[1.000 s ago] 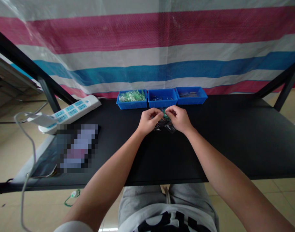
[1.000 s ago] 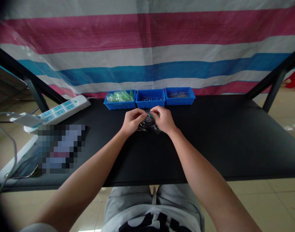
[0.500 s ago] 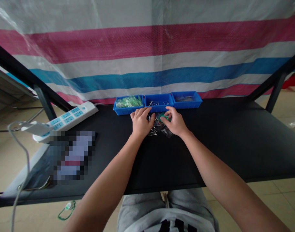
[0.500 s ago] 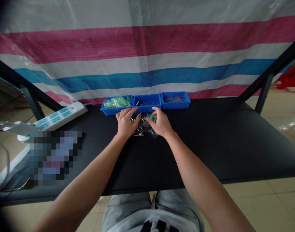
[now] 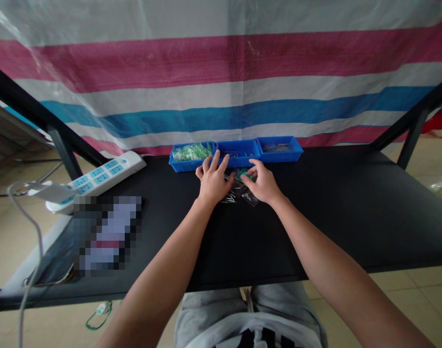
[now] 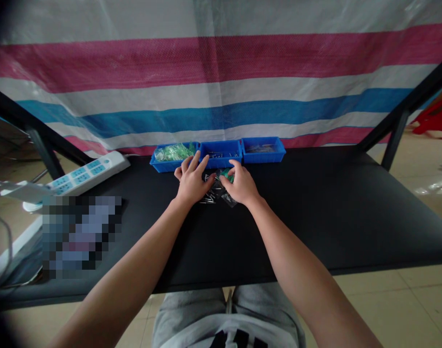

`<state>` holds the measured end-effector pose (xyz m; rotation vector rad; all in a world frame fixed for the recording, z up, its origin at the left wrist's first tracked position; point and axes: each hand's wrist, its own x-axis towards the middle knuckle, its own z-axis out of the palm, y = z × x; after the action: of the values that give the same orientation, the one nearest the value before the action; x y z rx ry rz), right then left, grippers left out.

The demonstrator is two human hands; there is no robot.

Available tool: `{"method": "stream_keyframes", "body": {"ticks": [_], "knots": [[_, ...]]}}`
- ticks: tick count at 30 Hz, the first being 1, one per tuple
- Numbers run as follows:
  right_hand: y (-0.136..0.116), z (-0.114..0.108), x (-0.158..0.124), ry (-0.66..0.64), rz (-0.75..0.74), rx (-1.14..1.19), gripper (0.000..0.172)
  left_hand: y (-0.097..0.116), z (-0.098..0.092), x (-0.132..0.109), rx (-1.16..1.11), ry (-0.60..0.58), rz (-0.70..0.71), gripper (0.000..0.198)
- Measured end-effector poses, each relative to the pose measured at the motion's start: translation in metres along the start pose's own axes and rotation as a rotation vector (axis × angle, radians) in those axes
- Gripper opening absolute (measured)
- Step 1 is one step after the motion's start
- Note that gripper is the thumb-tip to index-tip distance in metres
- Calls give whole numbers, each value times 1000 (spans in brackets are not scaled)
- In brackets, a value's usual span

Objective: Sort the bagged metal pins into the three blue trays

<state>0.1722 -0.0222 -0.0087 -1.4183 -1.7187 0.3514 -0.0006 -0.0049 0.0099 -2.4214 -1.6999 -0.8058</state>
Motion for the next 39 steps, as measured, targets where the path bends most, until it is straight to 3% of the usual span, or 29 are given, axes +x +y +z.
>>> {"method": "stream_keyframes", "body": {"ticks": [6,12,17,26,34,39], "knots": [[2,-3,2,17,3,-59,34,-8,2,-1,-107,101,-61,49],[-1,-5,3,-46,-140,-79,9,-27,7,0,-472,103,-66,27],[-6,-4,-1,-168,-267,-197,10,-35,14,1,-541,86,-122,23],[-13,-4,-4,-280,-266,-308,13,-33,16,1,-496,27,-91,24],[2,-11,3,-101,-185,-279,14,-25,10,-2,-553,54,-109,29],[1,-11,3,-79,-211,-121,14,-15,6,-5,-552,25,56,27]]}}
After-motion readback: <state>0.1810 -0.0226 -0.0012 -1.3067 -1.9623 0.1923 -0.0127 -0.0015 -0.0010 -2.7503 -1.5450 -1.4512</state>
